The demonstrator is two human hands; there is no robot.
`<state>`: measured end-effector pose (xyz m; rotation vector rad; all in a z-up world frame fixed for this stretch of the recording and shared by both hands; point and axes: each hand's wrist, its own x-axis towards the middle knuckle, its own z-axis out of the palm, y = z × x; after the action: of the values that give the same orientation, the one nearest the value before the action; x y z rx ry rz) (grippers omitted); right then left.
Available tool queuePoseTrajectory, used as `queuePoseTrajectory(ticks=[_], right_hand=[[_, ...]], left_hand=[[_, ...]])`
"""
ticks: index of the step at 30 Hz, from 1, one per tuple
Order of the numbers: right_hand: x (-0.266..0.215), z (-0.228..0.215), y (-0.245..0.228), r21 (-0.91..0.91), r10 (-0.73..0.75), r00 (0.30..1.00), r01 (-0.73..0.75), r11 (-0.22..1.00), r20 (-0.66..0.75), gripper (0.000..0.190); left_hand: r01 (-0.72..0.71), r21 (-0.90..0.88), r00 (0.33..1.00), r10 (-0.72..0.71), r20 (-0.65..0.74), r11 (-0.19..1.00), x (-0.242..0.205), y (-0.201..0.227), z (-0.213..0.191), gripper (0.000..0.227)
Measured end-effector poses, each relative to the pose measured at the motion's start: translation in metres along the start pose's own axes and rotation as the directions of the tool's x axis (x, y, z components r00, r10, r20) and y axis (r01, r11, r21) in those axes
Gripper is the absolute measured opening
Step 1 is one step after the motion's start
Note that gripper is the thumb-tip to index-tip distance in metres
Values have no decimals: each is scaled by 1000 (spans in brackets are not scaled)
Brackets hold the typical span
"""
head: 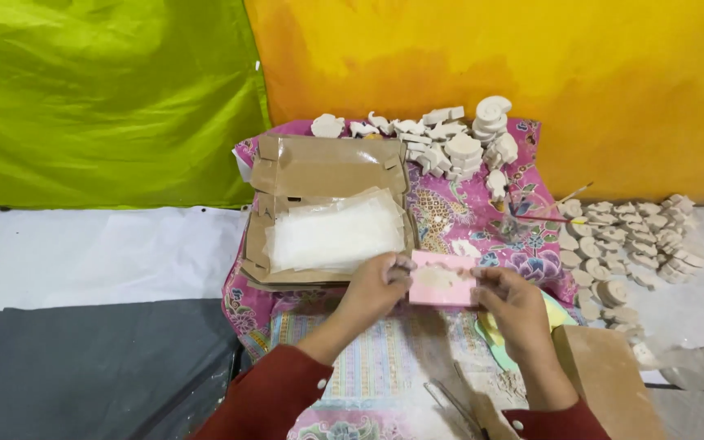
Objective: The person assembles a small cardboard box by hand, then takes a white circular ornament, wraps it in a plastic bag, and places it inside the box.
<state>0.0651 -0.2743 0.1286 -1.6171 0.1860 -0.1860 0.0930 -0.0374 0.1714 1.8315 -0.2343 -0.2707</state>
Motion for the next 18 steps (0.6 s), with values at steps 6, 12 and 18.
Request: queuePoseTrajectory(ticks=[6,12,18], right_hand=[[81,21,-4,-239,-92,984,53,970,-155,28],[131,40,8,-61,7,973,-22,998,-231,28],[177,48,51,-82,-55,953,31,996,-297,28]], left_hand=[[-51,235,994,73,-83,971,132,-35,10,33],[-186,506,964,257,-74,842,216,-62,25,26],[-53,633,992,114,-55,772,258,-71,34,28]])
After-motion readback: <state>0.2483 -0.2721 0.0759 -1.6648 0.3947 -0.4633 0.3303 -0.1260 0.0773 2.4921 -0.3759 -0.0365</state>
